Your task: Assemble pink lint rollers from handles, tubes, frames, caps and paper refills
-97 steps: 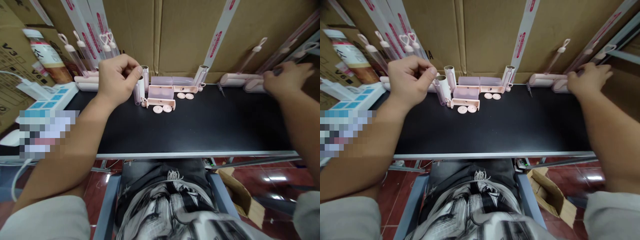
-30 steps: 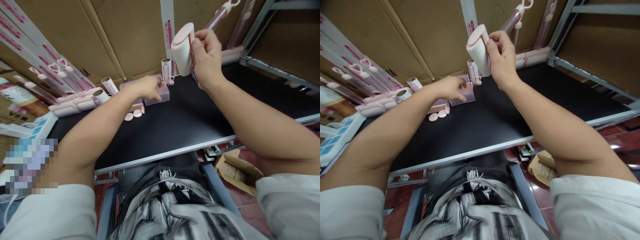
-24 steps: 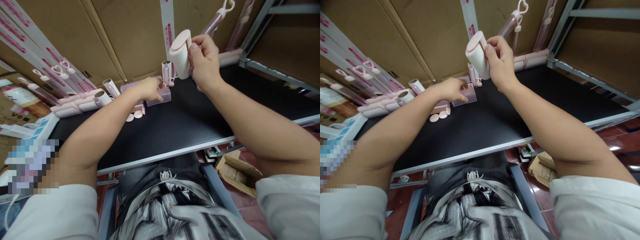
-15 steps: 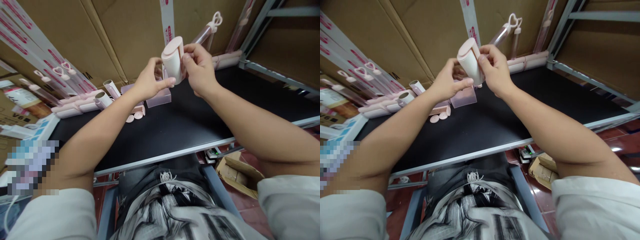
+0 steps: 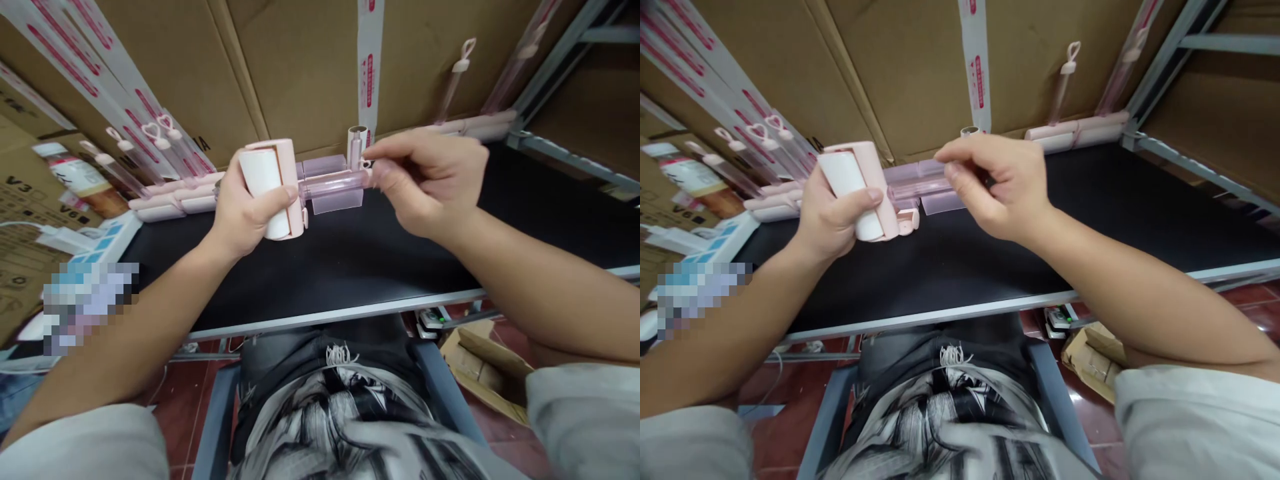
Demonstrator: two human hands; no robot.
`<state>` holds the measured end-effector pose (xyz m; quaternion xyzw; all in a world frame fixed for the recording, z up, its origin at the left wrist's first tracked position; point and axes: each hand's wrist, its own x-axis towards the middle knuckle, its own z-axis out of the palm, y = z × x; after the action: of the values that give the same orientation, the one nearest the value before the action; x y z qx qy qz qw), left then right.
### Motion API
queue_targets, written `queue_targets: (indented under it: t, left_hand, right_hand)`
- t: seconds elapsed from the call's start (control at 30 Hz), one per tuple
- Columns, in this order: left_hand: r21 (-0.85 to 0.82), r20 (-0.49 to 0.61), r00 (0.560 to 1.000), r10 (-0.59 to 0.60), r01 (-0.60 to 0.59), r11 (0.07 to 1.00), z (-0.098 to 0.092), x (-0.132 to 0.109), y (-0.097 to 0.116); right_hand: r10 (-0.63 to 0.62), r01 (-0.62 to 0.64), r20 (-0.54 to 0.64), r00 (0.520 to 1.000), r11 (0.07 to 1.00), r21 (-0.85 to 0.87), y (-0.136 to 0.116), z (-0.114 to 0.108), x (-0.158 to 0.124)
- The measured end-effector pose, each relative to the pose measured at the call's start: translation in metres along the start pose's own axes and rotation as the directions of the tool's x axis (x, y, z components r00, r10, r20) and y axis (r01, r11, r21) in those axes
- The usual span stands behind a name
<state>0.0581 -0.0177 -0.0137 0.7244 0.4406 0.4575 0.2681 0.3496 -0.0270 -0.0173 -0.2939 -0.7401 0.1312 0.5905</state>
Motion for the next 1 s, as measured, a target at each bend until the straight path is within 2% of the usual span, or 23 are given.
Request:
queue_targets:
  t: [0.07, 0.13, 0.17, 0.23, 0.3, 0.33, 0.4, 0.5, 0.6, 0.67, 0.77, 0.87, 1.0]
  left_hand:
    - [-0.034, -0.082, 0.996, 0.023, -0.026, 0.999, -0.008, -0.01, -0.002]
    - [-0.054, -0.138, 0.99, 0.023, -0.03, 0.998, -0.012, -0.017, -0.004]
    - [-0.047, -0.134, 0.991, 0.014, -0.021, 0.999, -0.014, -0.019, -0.005]
    - [-0.004, -0.12, 0.993, 0.0, 0.0, 1.0, -0.018, -0.021, -0.008]
    - [0.049, -0.103, 0.995, -0.005, 0.01, 0.999, -0.021, -0.022, -0.01]
    - [0.068, -0.096, 0.995, -0.003, 0.01, 0.998, -0.022, -0.023, -0.01]
    - [0.091, -0.078, 0.997, -0.006, 0.013, 0.996, -0.022, -0.023, -0.01]
    - [0.061, -0.009, 0.998, -0.057, 0.057, 0.997, -0.013, -0.026, -0.005]
    - [-0.021, 0.124, 0.986, -0.107, 0.111, 0.994, 0.003, -0.032, 0.002]
    - [-0.05, 0.22, 0.969, -0.112, 0.126, 0.991, 0.014, -0.037, 0.006]
    - [-0.043, 0.3, 0.947, -0.118, 0.137, 0.99, 0.027, -0.041, 0.004]
    - [-0.007, 0.307, 0.936, -0.17, 0.181, 0.983, 0.035, -0.039, -0.003]
    - [0.169, 0.39, 0.883, -0.261, 0.21, 0.963, 0.035, -0.03, -0.005]
  right_hand:
    - [-0.043, 0.043, -0.003, 0.999, 0.998, -0.038, 0.005, 0.001, 0.004]
    - [0.049, -0.05, 0.184, 0.982, 0.999, 0.0, 0.012, 0.003, 0.01]
    - [0.113, -0.13, 0.308, 0.945, 0.991, 0.035, 0.017, 0.005, 0.012]
    - [0.204, -0.289, 0.529, 0.824, 0.954, 0.081, 0.025, 0.007, 0.015]
    - [0.256, -0.395, 0.654, 0.712, 0.916, 0.07, 0.031, 0.008, 0.015]
    - [0.273, -0.416, 0.678, 0.682, 0.908, 0.054, 0.033, 0.009, 0.014]
    - [0.277, -0.405, 0.691, 0.668, 0.914, 0.025, 0.035, 0.009, 0.011]
    - [0.233, -0.342, 0.64, 0.732, 0.939, 0.049, 0.031, 0.014, 0.005]
    - [0.191, -0.343, 0.568, 0.8, 0.924, 0.172, 0.019, 0.023, -0.002]
    - [0.168, -0.356, 0.557, 0.813, 0.901, 0.248, 0.01, 0.029, -0.006]
    - [0.179, -0.407, 0.574, 0.799, 0.863, 0.298, 0.006, 0.039, -0.007]
    - [0.272, -0.559, 0.632, 0.726, 0.768, 0.313, 0.014, 0.047, -0.003]
    - [0.36, -0.777, 0.768, 0.529, 0.568, 0.269, 0.03, 0.054, -0.001]
